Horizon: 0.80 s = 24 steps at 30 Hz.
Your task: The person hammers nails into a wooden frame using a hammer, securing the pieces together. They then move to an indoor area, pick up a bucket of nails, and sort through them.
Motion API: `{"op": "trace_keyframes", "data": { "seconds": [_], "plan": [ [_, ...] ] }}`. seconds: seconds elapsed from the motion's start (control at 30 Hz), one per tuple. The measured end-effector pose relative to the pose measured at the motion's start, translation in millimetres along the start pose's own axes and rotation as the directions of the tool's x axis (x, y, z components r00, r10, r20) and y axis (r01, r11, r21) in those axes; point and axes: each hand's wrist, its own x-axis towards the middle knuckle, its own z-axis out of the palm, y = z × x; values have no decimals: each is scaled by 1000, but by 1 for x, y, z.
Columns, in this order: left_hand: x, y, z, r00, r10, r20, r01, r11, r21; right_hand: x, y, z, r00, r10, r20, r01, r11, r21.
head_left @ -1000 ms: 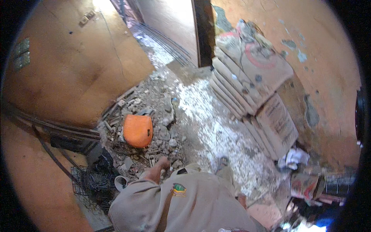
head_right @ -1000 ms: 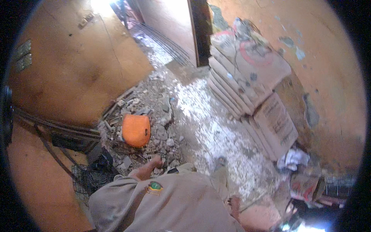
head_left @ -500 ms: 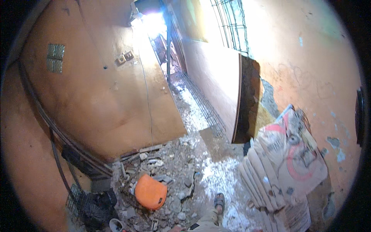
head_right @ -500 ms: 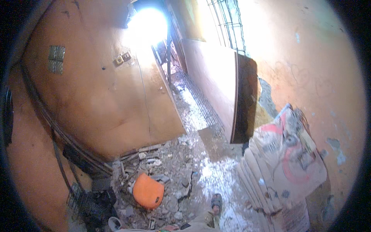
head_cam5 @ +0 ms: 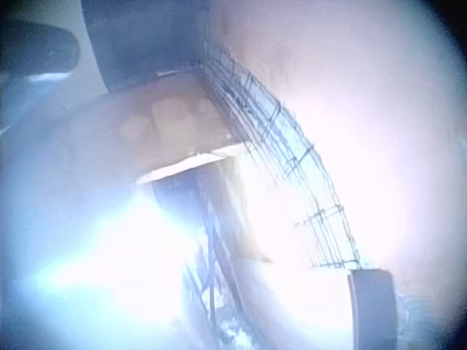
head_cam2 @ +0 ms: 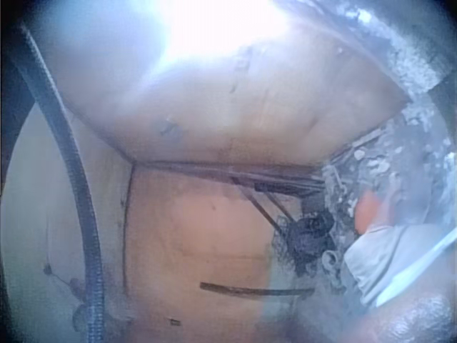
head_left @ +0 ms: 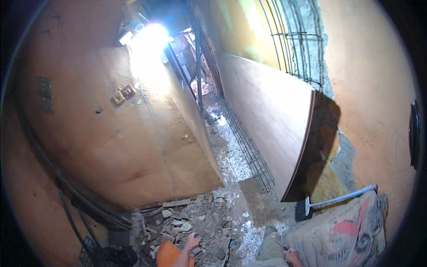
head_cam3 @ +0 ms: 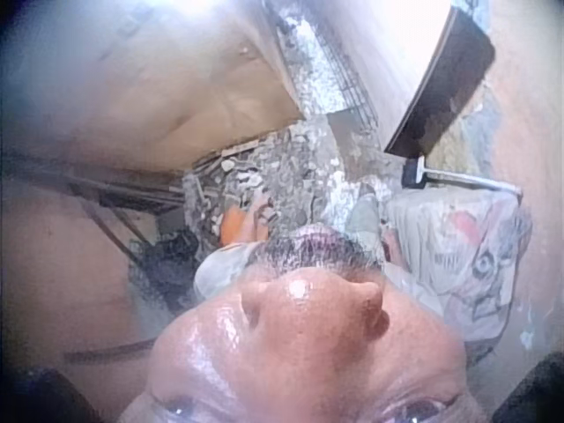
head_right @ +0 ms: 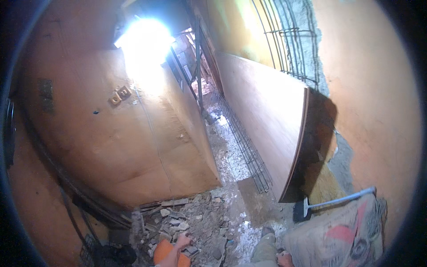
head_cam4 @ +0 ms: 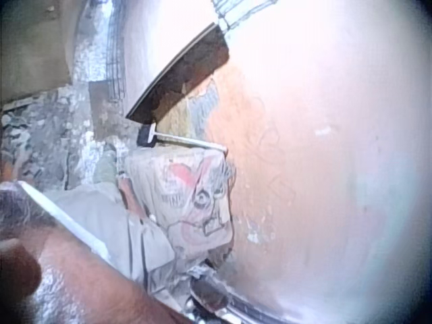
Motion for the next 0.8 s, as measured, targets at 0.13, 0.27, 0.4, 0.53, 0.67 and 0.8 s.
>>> {"op": "trace_keyframes", "data": {
  "seconds": [0.13, 0.27, 0.4, 0.53, 0.67, 0.8],
  "plan": [
    [78, 97, 21, 987, -100, 128, 125, 970, -207, 108, 56, -15, 879, -416, 231, 466, 655, -594],
    [100, 119, 38, 821, -446, 357, 507, 857, -96, 202, 11, -73, 978, -171, 121, 206, 888, -411],
    [133, 196, 37, 760, -439, 479, 491, 871, 19, 328, -98, -146, 959, -237, 154, 281, 853, -439],
    [182, 341, 41, 836, -463, 293, 507, 857, -91, 372, -318, -279, 998, -45, -45, 47, 998, 49],
    [329, 315, 109, 803, -392, 449, 460, 886, -50, 457, -466, -320, 998, -38, 44, 23, 952, 306],
    [509, 418, 122, 842, -275, 464, 347, 935, -77, 552, -587, -324, 972, -58, 228, -51, 895, 443]
  ]
}}
